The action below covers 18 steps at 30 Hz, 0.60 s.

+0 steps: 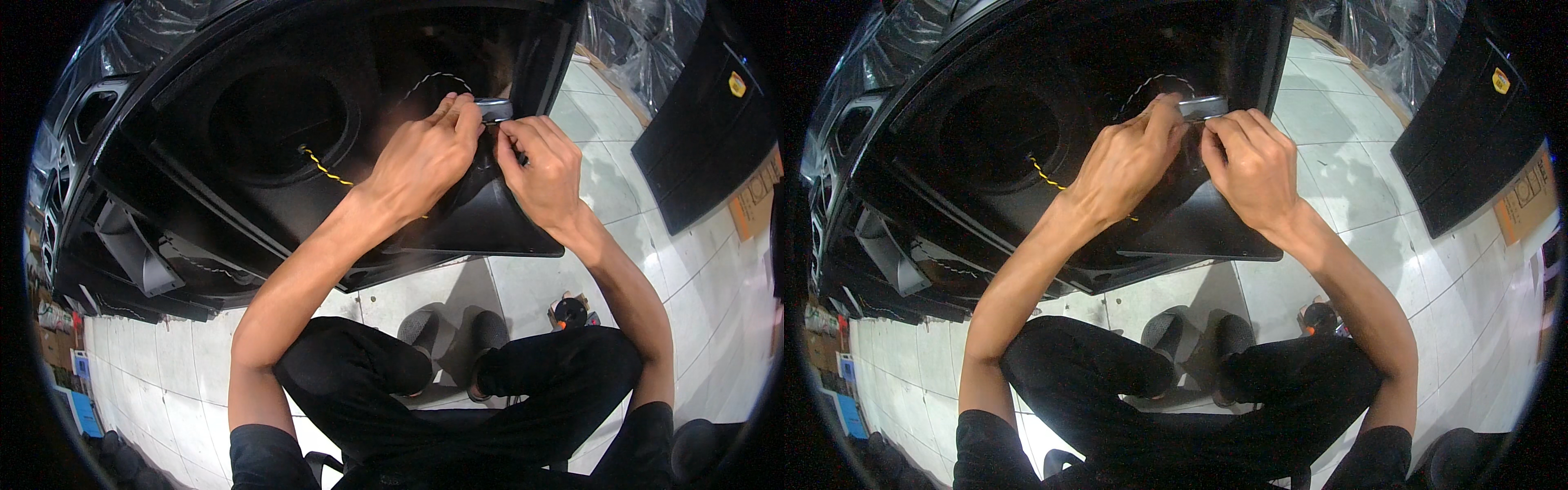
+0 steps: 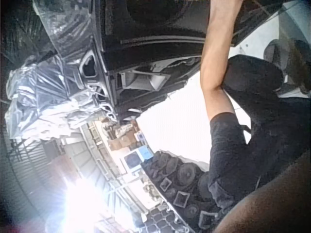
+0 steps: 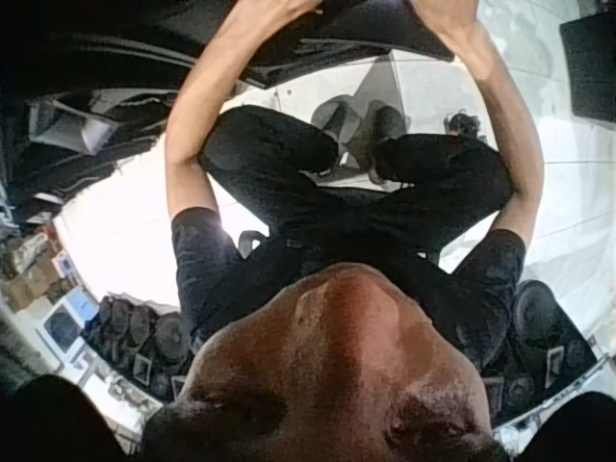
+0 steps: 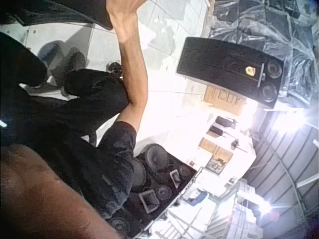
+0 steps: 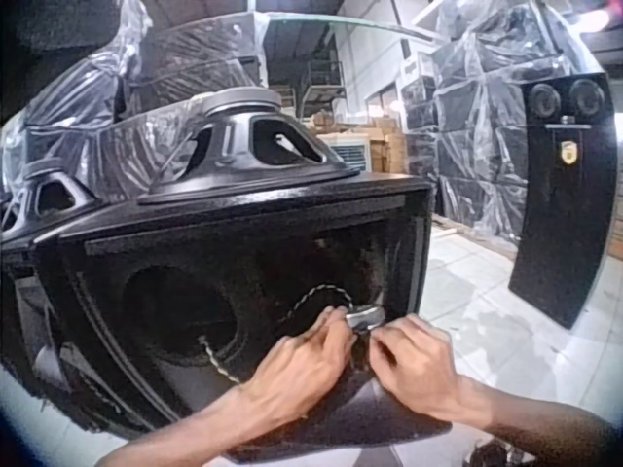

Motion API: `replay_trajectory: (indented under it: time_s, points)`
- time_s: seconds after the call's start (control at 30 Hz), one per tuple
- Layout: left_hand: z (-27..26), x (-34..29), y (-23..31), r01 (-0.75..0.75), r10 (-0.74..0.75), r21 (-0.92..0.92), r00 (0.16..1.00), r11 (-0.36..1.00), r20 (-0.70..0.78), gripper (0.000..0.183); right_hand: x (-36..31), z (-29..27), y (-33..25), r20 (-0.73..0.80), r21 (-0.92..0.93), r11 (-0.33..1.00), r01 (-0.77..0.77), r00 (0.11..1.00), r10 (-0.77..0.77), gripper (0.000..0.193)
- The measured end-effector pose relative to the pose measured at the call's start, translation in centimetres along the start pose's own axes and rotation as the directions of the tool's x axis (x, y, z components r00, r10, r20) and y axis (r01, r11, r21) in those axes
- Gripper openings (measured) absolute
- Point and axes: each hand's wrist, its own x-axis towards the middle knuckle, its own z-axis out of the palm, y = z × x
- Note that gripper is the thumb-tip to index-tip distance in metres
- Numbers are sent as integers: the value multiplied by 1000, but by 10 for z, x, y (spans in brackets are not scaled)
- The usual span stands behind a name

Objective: The person sits on the floor and installs speakers into a large black speaker enclosure. They strip and twist wires, solder connections to a tweeter and a woofer using a soldering iron and solder, then secure the components into the enclosure.

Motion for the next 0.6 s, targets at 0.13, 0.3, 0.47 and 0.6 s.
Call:
replay_trajectory:
  time_s: [0.13, 0.3, 0.47, 0.6]
  points:
    - [-2, 2, 0, 47, -47, 5, 997, 999, 55, 21, -1, 1, 1, -2, -9, 1000, 7, 1000, -7, 14]
    - [-6, 6, 1, 32, -33, 10, 996, 999, 81, 18, -1, 2, -3, 0, -53, 998, 38, 999, -38, 15]
    - [-12, 11, 6, -28, 23, 58, 996, 998, 91, 18, -4, 3, -11, 110, -229, 963, 146, 986, -123, 12]
    - [-14, 11, 6, -8, 2, 57, 994, 998, 105, 17, -2, 0, -19, 380, -244, 862, 444, 862, -336, 10]
